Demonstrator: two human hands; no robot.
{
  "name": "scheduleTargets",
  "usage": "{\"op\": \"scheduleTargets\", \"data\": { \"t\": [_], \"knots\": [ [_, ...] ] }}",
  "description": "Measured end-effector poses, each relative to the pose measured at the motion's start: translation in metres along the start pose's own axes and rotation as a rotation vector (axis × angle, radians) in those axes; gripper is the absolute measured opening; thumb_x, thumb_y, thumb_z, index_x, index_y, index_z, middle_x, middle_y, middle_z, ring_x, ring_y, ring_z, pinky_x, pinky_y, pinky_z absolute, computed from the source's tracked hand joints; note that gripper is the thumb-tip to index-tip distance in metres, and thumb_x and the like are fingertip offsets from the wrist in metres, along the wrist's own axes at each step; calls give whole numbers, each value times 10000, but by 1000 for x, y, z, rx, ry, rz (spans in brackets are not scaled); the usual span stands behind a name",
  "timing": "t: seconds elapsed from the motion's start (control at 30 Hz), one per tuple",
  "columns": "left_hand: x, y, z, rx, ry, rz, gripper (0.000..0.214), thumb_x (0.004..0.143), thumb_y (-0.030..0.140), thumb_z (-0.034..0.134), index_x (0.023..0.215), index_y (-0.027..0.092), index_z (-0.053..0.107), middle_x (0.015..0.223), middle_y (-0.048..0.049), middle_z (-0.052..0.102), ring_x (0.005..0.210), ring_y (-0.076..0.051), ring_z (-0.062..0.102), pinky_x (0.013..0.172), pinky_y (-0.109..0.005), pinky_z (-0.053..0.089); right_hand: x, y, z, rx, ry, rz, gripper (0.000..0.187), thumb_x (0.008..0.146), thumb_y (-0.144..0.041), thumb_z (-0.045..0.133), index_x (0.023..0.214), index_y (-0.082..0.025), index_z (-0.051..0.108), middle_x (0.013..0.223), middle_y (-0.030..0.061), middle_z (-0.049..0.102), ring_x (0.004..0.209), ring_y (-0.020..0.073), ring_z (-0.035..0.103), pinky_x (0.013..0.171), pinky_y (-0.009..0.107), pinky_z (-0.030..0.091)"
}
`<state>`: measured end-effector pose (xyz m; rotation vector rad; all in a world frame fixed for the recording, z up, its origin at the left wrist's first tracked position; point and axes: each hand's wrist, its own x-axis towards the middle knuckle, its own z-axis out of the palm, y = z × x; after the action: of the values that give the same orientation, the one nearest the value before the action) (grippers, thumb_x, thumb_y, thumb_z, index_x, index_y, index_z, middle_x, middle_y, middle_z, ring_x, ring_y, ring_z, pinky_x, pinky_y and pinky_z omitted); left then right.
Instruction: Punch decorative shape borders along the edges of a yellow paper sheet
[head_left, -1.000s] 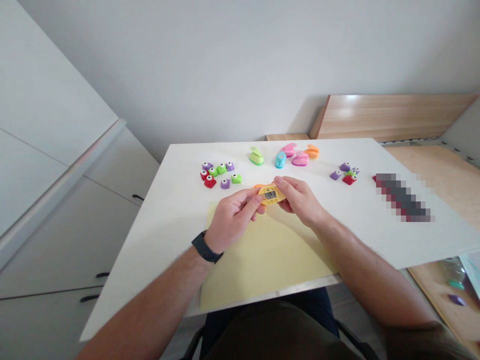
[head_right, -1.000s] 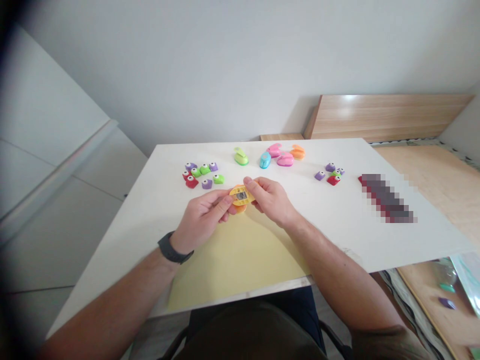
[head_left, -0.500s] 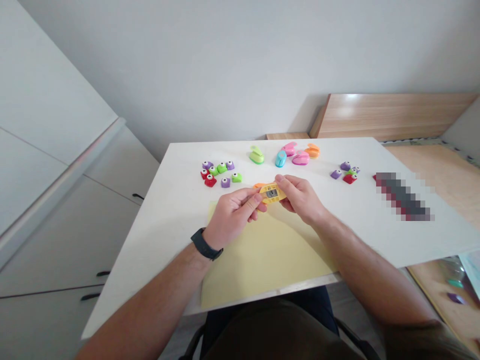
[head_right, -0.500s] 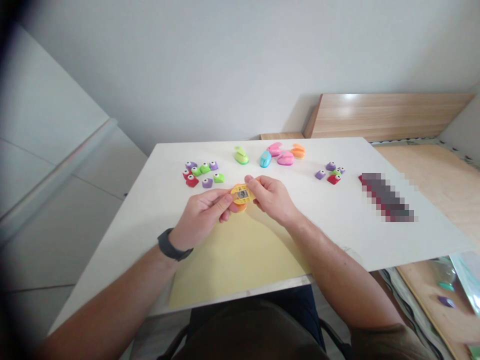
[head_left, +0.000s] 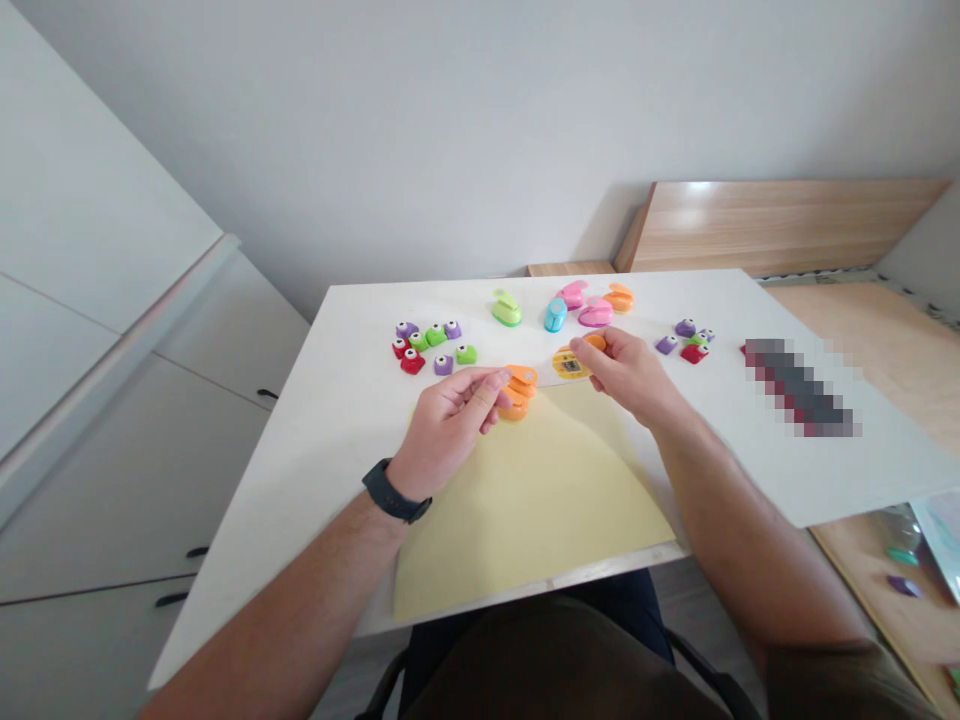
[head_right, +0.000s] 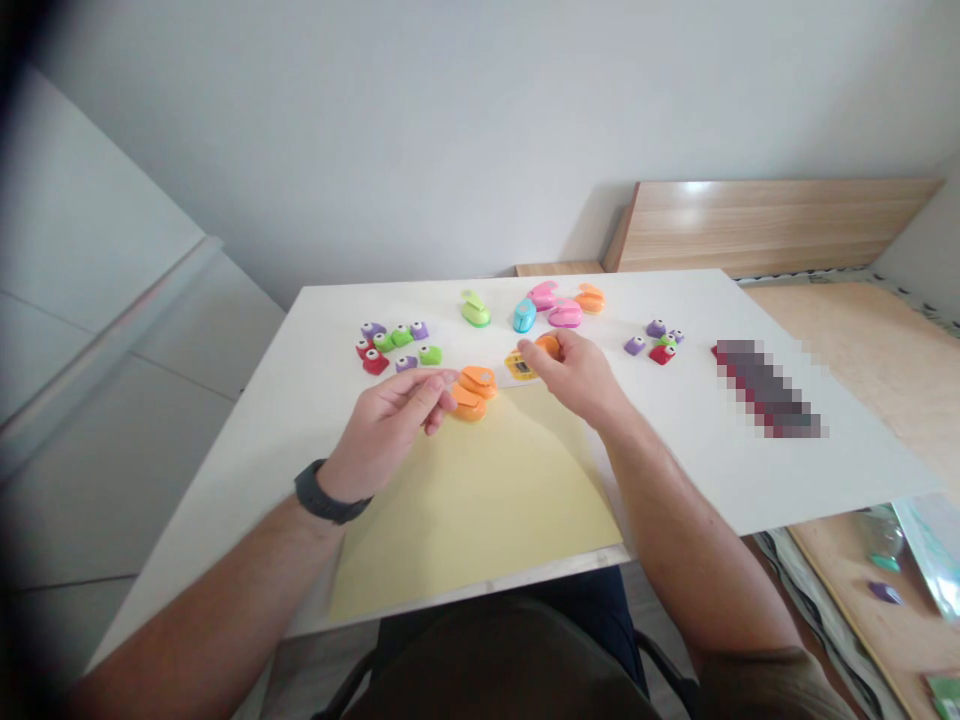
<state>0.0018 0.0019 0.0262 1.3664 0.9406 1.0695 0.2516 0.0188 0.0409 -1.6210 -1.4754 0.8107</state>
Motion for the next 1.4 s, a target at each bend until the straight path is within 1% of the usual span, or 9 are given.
{"op": "scheduleTargets", "data": {
  "t": [0.13,0.37,0.5,0.63,0.87,1.0,1.13,1.27,1.4],
  "knots": [
    [0,-2,-1,70,29,38,352,971,461,628,1148,179,743,811,-22,637,645,-110,522,585,-261,437,0,10,0,-403,-28,-75,391,809,-583,699,964,-233,621,780,21,674,641,172,576,564,291,383],
    [-2,-3,0,87,-18,27,391,978,425,626,1260,164,706,828,-18,640,685,-109,535,616,-249,460,-9,10,3,-588,-269,-189,577,726,-519,791,1161,-219,560,964,65,706,809,232,642,677,327,447],
    [-4,-2,1,64,-88,12,450,937,400,691,1302,139,657,942,-64,727,730,-122,613,653,-257,511,-14,4,-6,-507,-381,-258,763,667,-609,837,1260,-212,567,1081,86,687,868,233,647,745,353,494],
    [-6,-1,4,58,-151,-59,513,895,399,746,1323,153,607,924,-69,759,736,-150,678,653,-271,543,-17,-8,-9,-266,-255,-365,517,820,-569,748,1164,-198,646,1018,74,687,849,190,625,733,319,501],
    [-10,1,8,90,-266,-143,611,855,420,781,1352,146,553,866,-58,772,729,-183,714,669,-308,574,-30,-19,1,101,-587,-417,265,943,-419,670,1011,-173,740,848,26,728,723,127,609,639,250,468],
    [-11,-2,6,160,-287,-138,635,809,403,824,1355,184,585,980,-68,780,844,-200,732,732,-316,595,-59,-11,-17,164,-327,-378,186,921,-358,712,943,-175,742,825,19,719,692,112,587,633,244,456],
    [-7,-8,2,273,-272,-108,523,851,437,771,1292,190,638,933,-57,769,735,-169,696,646,-283,585,-115,27,-66,342,-206,-228,132,874,-288,774,950,-183,748,820,36,713,695,128,603,638,268,475],
    [-5,-12,1,374,-205,-58,500,834,467,773,1250,209,669,879,-41,758,743,-188,700,701,-310,611,-181,103,-133,483,-6,14,92,847,-262,792,893,-193,753,757,30,678,630,115,577,567,249,447],
    [-4,-10,3,435,-153,-55,500,805,496,779,1230,249,681,875,-28,762,723,-200,695,679,-311,615,-228,192,-197,684,495,268,220,740,-327,861,848,-205,713,741,15,644,592,98,538,507,219,421]
  ]
}}
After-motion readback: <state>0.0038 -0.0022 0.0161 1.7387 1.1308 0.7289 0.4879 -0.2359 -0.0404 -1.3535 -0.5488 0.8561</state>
